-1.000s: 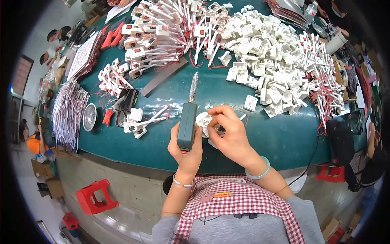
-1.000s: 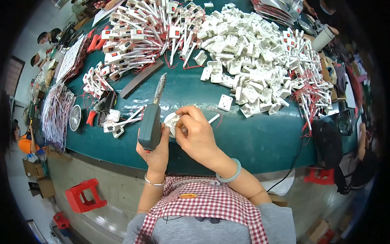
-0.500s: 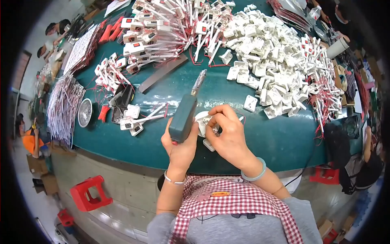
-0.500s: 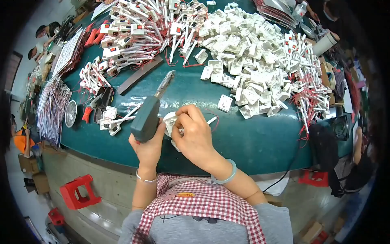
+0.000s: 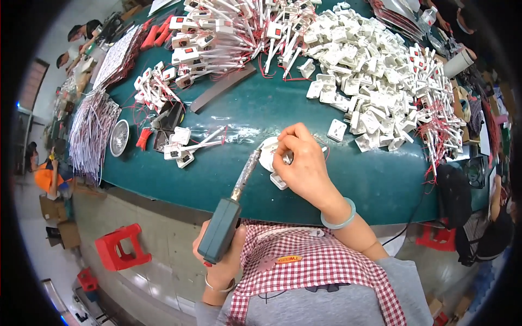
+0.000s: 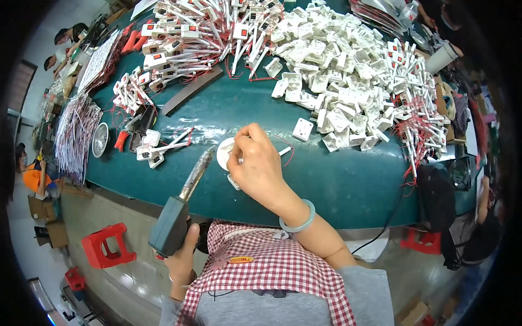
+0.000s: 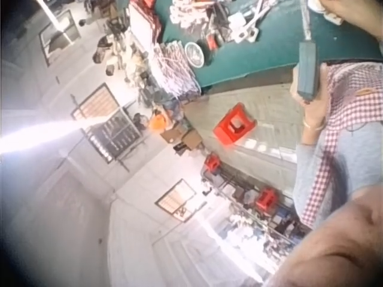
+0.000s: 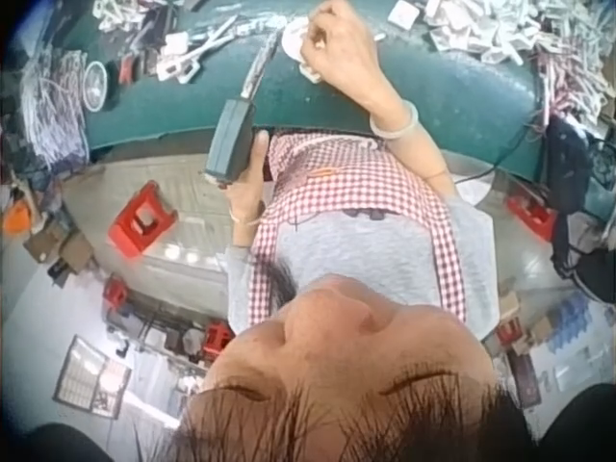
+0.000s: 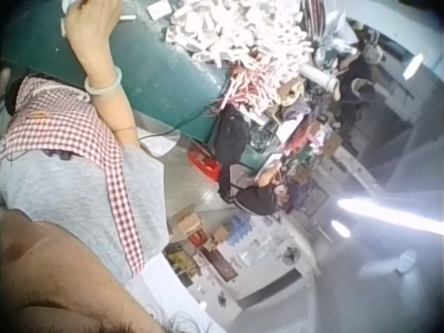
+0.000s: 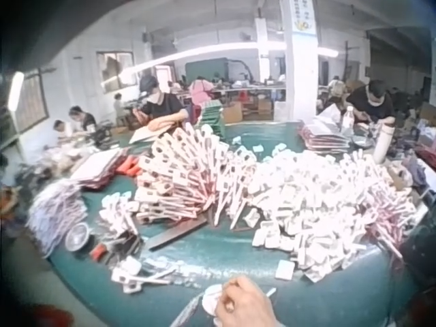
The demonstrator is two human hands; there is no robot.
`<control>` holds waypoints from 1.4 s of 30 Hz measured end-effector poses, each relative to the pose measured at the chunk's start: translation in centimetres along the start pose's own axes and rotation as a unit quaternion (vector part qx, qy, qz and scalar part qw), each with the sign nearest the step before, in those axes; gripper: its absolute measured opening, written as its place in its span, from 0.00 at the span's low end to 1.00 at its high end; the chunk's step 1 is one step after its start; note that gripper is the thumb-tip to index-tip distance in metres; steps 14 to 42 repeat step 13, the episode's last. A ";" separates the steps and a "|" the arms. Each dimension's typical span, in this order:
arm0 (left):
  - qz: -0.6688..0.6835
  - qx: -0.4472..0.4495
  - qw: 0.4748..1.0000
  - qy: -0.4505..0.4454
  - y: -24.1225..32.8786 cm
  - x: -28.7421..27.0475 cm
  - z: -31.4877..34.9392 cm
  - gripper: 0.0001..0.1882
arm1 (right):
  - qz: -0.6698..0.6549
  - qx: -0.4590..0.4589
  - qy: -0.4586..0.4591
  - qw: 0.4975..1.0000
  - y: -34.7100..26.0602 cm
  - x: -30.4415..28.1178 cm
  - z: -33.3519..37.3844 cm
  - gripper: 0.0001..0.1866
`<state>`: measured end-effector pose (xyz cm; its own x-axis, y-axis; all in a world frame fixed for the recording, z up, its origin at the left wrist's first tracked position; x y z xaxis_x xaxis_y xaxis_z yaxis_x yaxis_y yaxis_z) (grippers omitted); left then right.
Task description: Soldering wires and assembling small electrical switch components on a production line.
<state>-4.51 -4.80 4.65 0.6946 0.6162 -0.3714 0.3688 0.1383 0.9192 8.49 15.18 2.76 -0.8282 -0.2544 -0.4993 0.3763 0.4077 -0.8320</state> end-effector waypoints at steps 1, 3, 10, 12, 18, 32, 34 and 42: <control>-0.002 0.001 1.000 0.001 0.3 0.0 -0.1 0.11 | -0.002 -0.001 0.000 1.000 0.0 0.0 0.0 0.03; 0.000 -0.016 0.999 -0.031 0.6 0.6 -0.2 0.10 | -0.010 0.004 0.004 1.000 0.3 0.1 0.0 0.03; -0.005 -0.034 0.999 -0.038 0.6 0.9 0.1 0.10 | -0.046 0.017 -0.013 0.999 0.7 0.1 0.0 0.03; -0.007 -0.040 0.998 -0.038 0.6 0.9 0.2 0.10 | -0.028 0.003 -0.020 0.999 0.5 0.1 -0.1 0.02; -0.008 -0.040 0.998 -0.039 0.6 0.9 0.3 0.10 | -0.027 0.005 -0.022 0.999 0.9 0.2 -0.1 0.01; -0.008 -0.040 0.998 -0.039 0.6 0.9 0.3 0.10 | -0.027 0.005 -0.022 0.999 0.9 0.2 -0.1 0.01; -0.008 -0.040 0.998 -0.039 0.6 0.9 0.3 0.10 | -0.027 0.005 -0.022 0.999 0.9 0.2 -0.1 0.01; -0.008 -0.040 0.998 -0.039 0.6 0.9 0.3 0.10 | -0.027 0.005 -0.022 0.999 0.9 0.2 -0.1 0.01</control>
Point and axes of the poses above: each hand's wrist, its own z-axis away from the middle knuckle, its own x-axis out of the palm, y = z × x, the point moved 6 cm from there along -z, towards the middle knuckle, and after that the axes turned 1 degree about -y, right-handed, at the moved point
